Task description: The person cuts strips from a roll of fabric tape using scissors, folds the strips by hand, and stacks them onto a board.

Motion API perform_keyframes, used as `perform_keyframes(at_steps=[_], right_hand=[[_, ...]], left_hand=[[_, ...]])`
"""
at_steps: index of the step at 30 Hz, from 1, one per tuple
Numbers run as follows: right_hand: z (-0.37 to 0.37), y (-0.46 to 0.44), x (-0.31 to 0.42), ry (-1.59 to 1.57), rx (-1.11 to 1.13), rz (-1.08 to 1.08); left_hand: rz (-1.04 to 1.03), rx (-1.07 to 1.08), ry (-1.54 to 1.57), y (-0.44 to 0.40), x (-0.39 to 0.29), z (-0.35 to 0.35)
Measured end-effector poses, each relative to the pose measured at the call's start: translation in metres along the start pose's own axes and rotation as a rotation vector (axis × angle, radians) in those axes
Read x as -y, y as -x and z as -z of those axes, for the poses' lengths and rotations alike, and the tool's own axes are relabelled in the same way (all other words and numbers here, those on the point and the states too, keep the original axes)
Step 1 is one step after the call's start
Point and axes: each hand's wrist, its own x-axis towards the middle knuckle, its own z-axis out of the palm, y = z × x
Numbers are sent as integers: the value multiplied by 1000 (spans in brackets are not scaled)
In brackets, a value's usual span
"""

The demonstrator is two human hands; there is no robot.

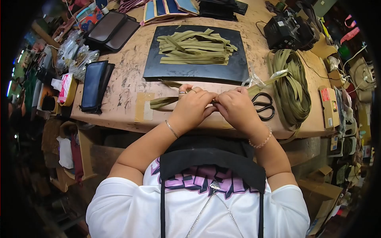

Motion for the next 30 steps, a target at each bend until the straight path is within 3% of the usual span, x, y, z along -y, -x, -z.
perform_keyframes(at_steps=[6, 9, 11, 14, 15, 17, 22, 25, 28, 30], right_hand=[[-2, 15, -10, 40, 51, -44], [9, 15, -11, 56, -32, -102], [19, 23, -28, 1, -191, -223], [28, 61, -70, 94, 54, -481], [24, 73, -78, 75, 102, -477], [18, 94, -84, 40, 194, -475], [24, 107, -78, 92, 166, -397], [36, 108, -67, 84, 243, -491], [38, 111, -44, -364, 129, -584], [29, 114, -36, -751, 294, -789]], left_hand=[[35, 11, 2, 3, -2, -8], [96, 81, 84, -3, -1, -2], [241, 167, 180, -12, 5, 11], [523, 215, 498, -18, 20, 21], [627, 217, 634, -18, 24, 23], [642, 221, 800, -22, 30, 28], [735, 227, 937, -32, 33, 34], [742, 225, 975, -39, 29, 38], [751, 197, 1024, -39, 33, 33], [788, 198, 1051, -42, 35, 33]])
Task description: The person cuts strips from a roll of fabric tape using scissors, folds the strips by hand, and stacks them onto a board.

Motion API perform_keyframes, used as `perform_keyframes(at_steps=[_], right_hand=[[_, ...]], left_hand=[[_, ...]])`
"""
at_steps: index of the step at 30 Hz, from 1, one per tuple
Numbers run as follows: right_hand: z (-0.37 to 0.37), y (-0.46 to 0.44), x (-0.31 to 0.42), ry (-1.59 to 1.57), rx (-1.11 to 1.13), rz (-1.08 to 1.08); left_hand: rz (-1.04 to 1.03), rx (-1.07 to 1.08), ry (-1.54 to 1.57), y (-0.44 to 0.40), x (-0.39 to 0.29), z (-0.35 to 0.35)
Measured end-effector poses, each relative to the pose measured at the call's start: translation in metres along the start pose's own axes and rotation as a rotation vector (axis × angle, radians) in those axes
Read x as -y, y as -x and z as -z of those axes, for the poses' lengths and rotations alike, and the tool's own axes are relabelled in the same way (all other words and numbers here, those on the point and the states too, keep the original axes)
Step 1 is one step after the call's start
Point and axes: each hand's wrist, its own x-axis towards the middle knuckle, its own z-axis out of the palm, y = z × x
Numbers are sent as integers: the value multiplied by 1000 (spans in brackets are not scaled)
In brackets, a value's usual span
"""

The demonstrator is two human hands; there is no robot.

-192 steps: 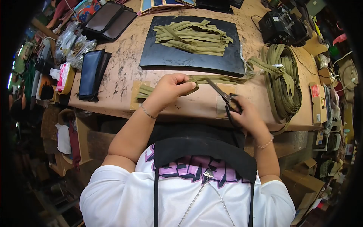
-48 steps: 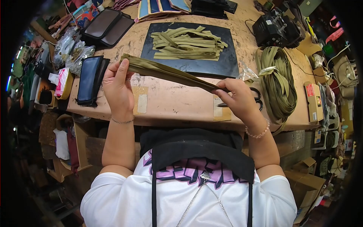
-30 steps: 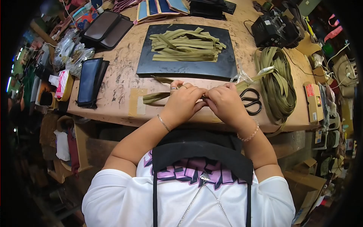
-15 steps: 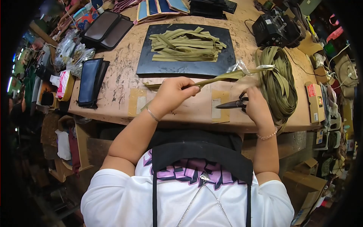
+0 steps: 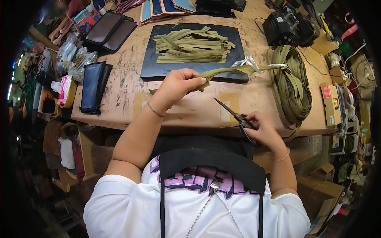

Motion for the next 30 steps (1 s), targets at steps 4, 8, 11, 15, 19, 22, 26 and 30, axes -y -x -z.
perform_keyframes(at_steps=[4, 8, 11, 15, 19, 22, 26, 30], right_hand=[[-31, 8, 1, -632, 273, -187], [-58, -1, -2, -519, 211, 59], [-63, -11, 7, -512, 162, 124], [-70, -19, 20, -442, 109, 123], [-71, -21, 26, -466, 59, 125], [-71, -18, 34, -457, 2, 104], [-73, -15, 35, -391, -68, 157], [-75, -13, 30, -333, -122, 144]], left_hand=[[22, -7, 47, 0, -8, -3], [7, 21, 102, 2, -11, -9], [4, 49, 99, 5, -10, -12], [1, 57, 115, 16, -11, -20], [-15, 48, 90, 22, -13, -24], [-46, 69, 123, 16, -4, -23], [-37, 63, 107, 16, -6, -27], [-26, 61, 90, 12, -1, -27]])
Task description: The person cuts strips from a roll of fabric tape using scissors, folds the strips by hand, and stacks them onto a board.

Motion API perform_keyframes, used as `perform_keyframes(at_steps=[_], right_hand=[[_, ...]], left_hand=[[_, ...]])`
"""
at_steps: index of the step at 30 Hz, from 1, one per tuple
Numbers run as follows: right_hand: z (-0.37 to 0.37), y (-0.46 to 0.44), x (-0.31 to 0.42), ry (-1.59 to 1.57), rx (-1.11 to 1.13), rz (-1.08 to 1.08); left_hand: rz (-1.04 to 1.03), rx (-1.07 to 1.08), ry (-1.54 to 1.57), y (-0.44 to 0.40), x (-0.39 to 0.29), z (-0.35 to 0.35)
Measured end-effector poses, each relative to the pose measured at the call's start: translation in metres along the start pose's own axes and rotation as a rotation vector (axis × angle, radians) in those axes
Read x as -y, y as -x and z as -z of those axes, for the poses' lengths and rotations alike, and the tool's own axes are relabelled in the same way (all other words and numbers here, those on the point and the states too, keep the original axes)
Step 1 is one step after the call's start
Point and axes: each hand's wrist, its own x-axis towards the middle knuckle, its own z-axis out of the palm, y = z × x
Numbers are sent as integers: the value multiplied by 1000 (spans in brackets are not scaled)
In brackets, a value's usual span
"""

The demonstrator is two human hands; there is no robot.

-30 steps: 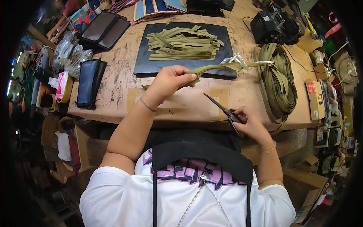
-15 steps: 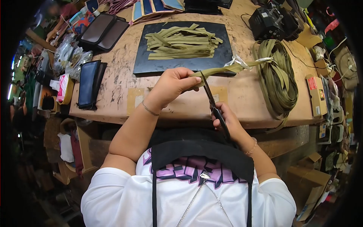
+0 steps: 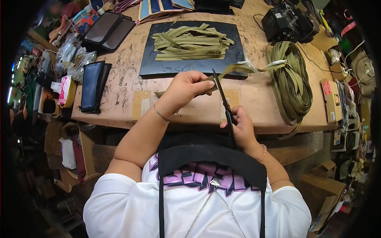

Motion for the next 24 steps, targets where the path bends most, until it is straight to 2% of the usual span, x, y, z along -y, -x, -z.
perform_keyframes(at_steps=[2, 5, 6, 7, 9, 12, 14, 15, 16, 18, 21, 22, 24], right_hand=[[6, -1, 4, 55, 12, -10], [25, -13, 18, 437, -23, -98], [37, -18, -4, 448, -66, -52], [47, -19, 15, 592, -16, -48], [77, -32, -8, 694, -26, 182], [99, -35, 0, 1077, -48, 321], [93, -43, 14, 970, -68, 331], [84, -47, 21, 918, -79, 337], [72, -49, 23, 729, -20, 253], [42, -51, 31, 181, 265, 7], [17, -63, 34, 89, 524, -56], [15, -69, 33, 168, 485, 9], [17, -88, 25, 323, 396, 138]], left_hand=[[20, -14, -15, -2, 5, 4], [47, -8, -72, -1, 11, 12], [42, 2, -107, 2, 10, 13], [36, 11, -142, 4, 9, 15], [21, 86, -245, 2, 23, 25], [55, 142, -308, 4, 29, 24], [112, 177, -438, 7, 23, 18], [70, 198, -450, 7, 24, 13], [28, 217, -461, 7, 25, 8], [-35, 285, -469, 10, 24, 1], [-55, 350, -417, 7, 36, 3], [-6, 367, -326, 4, 44, 14], [7, 275, -432, 4, 52, 37]])
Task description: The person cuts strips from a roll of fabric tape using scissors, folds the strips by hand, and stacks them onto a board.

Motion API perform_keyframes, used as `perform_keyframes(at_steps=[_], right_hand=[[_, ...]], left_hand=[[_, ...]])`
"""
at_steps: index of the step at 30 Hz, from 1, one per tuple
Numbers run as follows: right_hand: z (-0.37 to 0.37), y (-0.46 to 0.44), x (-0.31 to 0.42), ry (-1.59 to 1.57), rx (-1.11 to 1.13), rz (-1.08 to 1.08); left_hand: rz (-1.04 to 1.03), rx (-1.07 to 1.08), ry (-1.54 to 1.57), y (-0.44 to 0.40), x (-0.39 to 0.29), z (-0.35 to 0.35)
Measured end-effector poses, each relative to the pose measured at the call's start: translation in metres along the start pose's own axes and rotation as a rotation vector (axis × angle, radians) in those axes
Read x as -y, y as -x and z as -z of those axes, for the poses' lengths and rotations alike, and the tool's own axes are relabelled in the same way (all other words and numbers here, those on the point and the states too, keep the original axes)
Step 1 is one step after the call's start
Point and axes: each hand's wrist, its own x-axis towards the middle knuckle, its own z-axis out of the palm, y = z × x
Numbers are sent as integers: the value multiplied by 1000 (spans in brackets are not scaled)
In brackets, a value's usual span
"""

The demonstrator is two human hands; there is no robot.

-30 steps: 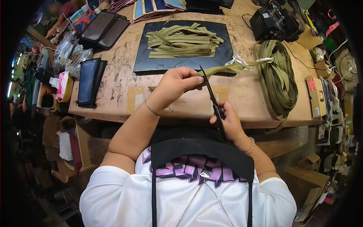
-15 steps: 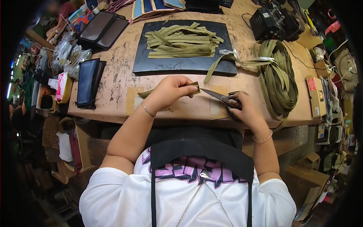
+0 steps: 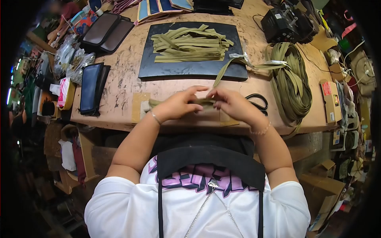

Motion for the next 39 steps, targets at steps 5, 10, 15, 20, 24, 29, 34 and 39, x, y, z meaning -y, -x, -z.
perform_keyframes(at_steps=[5, 10, 15, 20, 24, 29, 34, 39], right_hand=[[45, -40, -22, 117, -311, -13], [62, -64, -32, 849, -619, 270], [65, -60, -48, 1261, -764, 397], [5, -23, 26, 736, -279, 632], [-30, 12, 71, 450, 167, 479], [-21, 16, 63, 52, 67, 200], [12, 19, 37, -221, -306, 79], [48, 35, 44, -208, -896, 427]], left_hand=[[52, -374, -249, 10, 37, 59], [139, -678, -291, 1, 48, 100], [56, -869, -209, -6, 46, 98], [38, -933, -105, -3, 43, 96], [93, -871, 28, -4, 48, 105], [15, -953, -180, -5, 62, 113], [-59, -1110, -350, 6, 29, 106], [-277, -1106, -14, -8, 29, 118]])
